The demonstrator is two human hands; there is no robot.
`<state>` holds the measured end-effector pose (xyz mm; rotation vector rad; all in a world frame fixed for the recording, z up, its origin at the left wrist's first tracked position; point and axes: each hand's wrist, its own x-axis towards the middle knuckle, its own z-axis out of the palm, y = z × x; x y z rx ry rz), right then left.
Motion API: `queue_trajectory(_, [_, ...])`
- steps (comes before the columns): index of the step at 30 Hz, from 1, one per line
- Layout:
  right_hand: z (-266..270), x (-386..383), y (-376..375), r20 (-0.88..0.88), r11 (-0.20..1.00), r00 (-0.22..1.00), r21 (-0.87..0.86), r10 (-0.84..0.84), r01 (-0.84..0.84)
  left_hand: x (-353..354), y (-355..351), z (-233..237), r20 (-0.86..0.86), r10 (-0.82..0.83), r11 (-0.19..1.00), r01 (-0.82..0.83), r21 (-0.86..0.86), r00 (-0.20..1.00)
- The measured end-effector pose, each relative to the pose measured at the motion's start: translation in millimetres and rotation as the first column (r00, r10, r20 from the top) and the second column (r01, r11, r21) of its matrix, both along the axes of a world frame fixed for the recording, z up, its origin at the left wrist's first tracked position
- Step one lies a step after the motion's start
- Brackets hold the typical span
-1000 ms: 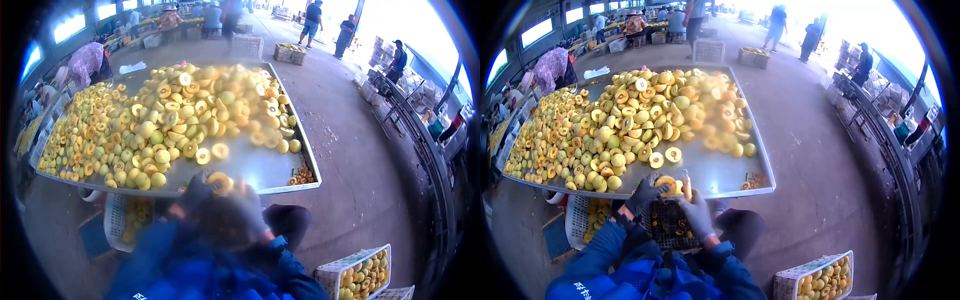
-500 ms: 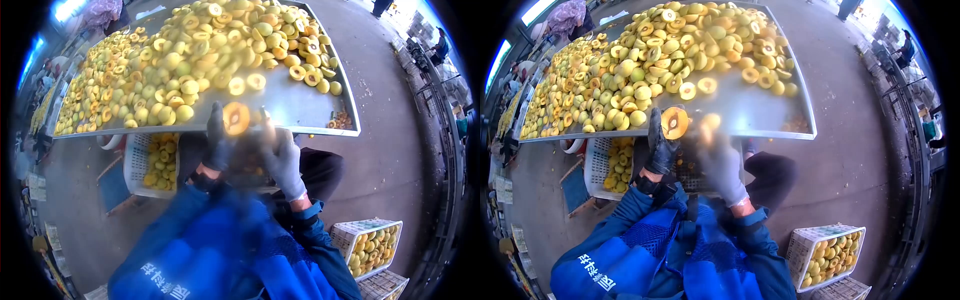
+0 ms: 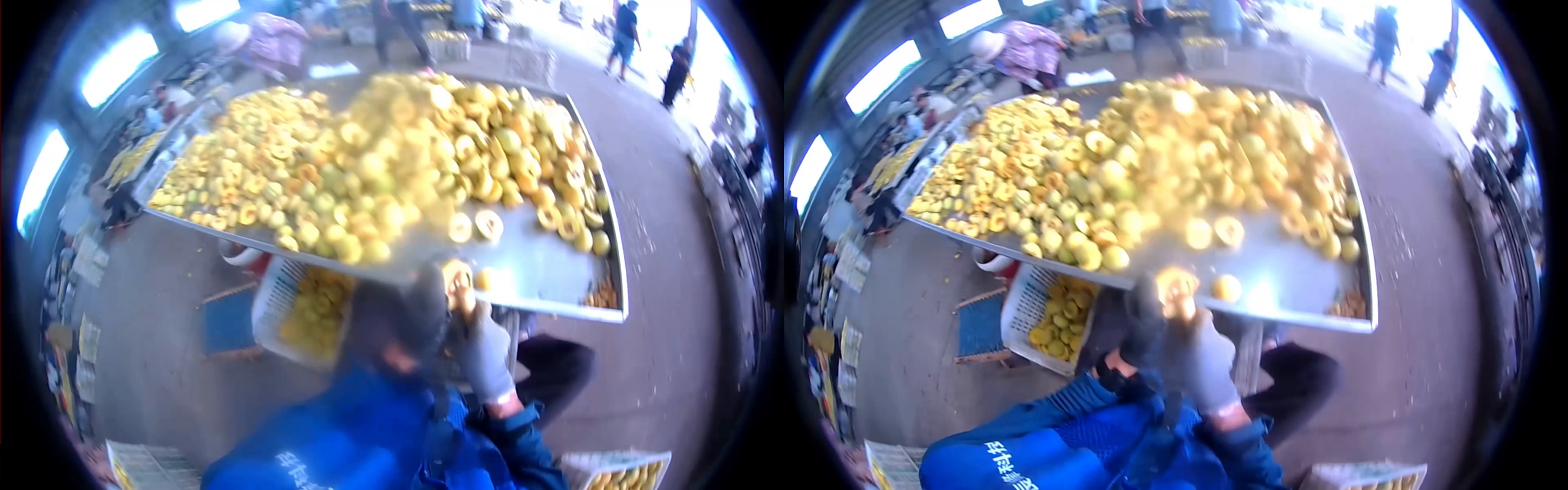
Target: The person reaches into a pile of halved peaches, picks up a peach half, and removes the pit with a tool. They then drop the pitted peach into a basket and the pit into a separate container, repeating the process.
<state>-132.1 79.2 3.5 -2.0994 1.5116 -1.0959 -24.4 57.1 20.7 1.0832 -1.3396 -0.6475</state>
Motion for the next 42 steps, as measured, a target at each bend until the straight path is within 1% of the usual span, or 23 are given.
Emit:
queue_trajectory(1, [-13.4,1.1,-3.6,-0.003,1.000,1.000,0.015,-0.019,0.019,2.5,-5.2,1.8,-0.037,-0.021,1.000,0.021,0.000,0.999])
queue_trajectory(2, [-22.1,-3.6,-5.1,-0.055,0.999,0.998,0.012,0.037,-0.036,4.3,-7.6,2.8,0.047,0.018,1.000,-0.016,-0.027,0.999])
queue_trajectory(7, [-3.9,-11.6,-8.7,-0.232,0.987,0.965,-0.080,0.121,-0.143,17.0,-14.0,-5.2,-0.165,-0.093,0.991,0.107,0.077,0.982])
queue_trajectory(10, [-5.3,-21.6,-14.1,-0.350,0.976,0.919,-0.052,0.180,-0.211,25.0,-18.5,-12.7,-0.273,-0.180,0.969,0.218,0.117,0.945])
queue_trajectory(14, [-6.0,-32.9,-18.5,-0.295,0.960,0.918,-0.001,0.267,-0.280,33.2,-22.2,-19.7,-0.325,-0.258,0.941,0.313,0.130,0.910])
queue_trajectory(15, [-12.0,-32.2,-20.0,-0.305,0.965,0.925,-0.060,0.227,-0.257,33.6,-23.8,-21.5,-0.321,-0.263,0.938,0.318,0.135,0.910])
queue_trajectory(18, [-13.2,-30.8,-20.0,-0.238,0.976,0.947,0.026,0.217,-0.217,30.3,-22.6,-22.9,-0.219,-0.223,0.958,0.256,0.132,0.950])
queue_trajectory(20, [-5.3,-27.7,-17.5,-0.247,0.966,0.944,-0.085,0.217,-0.244,26.5,-21.5,-23.4,-0.128,-0.171,0.974,0.187,0.125,0.977])
queue_trajectory(22, [-6.3,-24.3,-15.6,-0.274,0.937,0.941,-0.228,0.201,-0.266,21.5,-14.5,-13.7,-0.239,-0.102,0.980,0.139,0.141,0.966])
queue_trajectory(24, [-7.0,-22.2,-11.5,-0.209,0.963,0.954,-0.116,0.216,-0.244,20.8,-8.7,-5.9,-0.146,-0.081,0.990,0.097,0.102,0.986])
queue_trajectory(26, [-8.2,-19.8,-6.6,-0.045,0.945,0.976,0.260,0.215,-0.196,23.1,-8.2,-6.5,-0.112,-0.096,0.994,0.102,0.047,0.989])
queue_trajectory(29, [-4.5,-20.0,-9.9,-0.035,0.951,0.979,0.247,0.202,-0.188,27.5,-15.6,-16.3,-0.123,-0.154,0.987,0.148,-0.057,0.980])
queue_trajectory(31, [-10.9,-26.8,-26.6,0.001,0.955,0.970,0.178,0.242,-0.238,26.5,-26.1,-14.3,-0.085,-0.162,0.978,0.149,-0.143,0.983])
queue_trajectory(33, [-14.2,-32.7,-49.0,0.015,0.955,0.962,0.114,0.273,-0.273,25.3,-43.7,-18.9,-0.282,-0.254,0.960,0.276,0.042,0.925])
queue_trajectory(34, [-21.9,-35.1,-62.8,-0.030,0.963,0.969,0.129,0.244,-0.238,25.7,-58.6,-25.2,-0.380,-0.281,0.930,0.347,0.118,0.881])
queue_trajectory(35, [-35.3,-38.4,-77.2,-0.074,0.969,0.974,0.142,0.212,-0.200,30.0,-80.4,-51.3,-0.262,-0.274,0.931,0.324,0.171,0.925])
queue_trajectory(36, [-44.7,-44.2,-88.3,-0.118,0.975,0.977,0.153,0.180,-0.161,31.7,-93.1,-65.1,-0.045,-0.234,0.971,0.236,0.038,0.971])
queue_trajectory(37, [-49.2,-51.2,-95.5,-0.081,0.974,0.986,0.184,0.149,-0.132,38.6,-113.1,-94.6,0.138,-0.146,0.983,0.159,-0.090,0.980])
queue_trajectory(38, [-59.4,-62.3,-102.9,-0.067,0.989,0.993,0.126,0.092,-0.083,49.8,-133.8,-117.8,0.309,-0.030,0.969,0.104,-0.224,0.951])
queue_trajectory(39, [-63.6,-79.7,-108.6,0.094,0.989,0.990,0.097,0.101,-0.110,64.4,-141.2,-122.9,0.369,-0.014,0.994,0.051,-0.092,0.929])
queue_trajectory(40, [-72.7,-102.2,-113.1,0.029,0.996,0.996,-0.033,0.088,-0.087,84.4,-145.1,-143.7,0.432,0.010,1.000,-0.007,-0.008,0.902])
queue_trajectory(41, [-90.1,-124.9,-118.2,0.007,0.999,1.000,-0.050,0.021,-0.020,104.7,-149.0,-165.3,0.499,0.021,0.995,-0.065,0.072,0.866])
queue_trajectory(42, [-101.2,-148.0,-124.0,-0.095,0.995,0.995,-0.095,-0.029,0.019,122.7,-155.8,-193.7,0.573,0.044,0.990,-0.114,0.087,0.818])
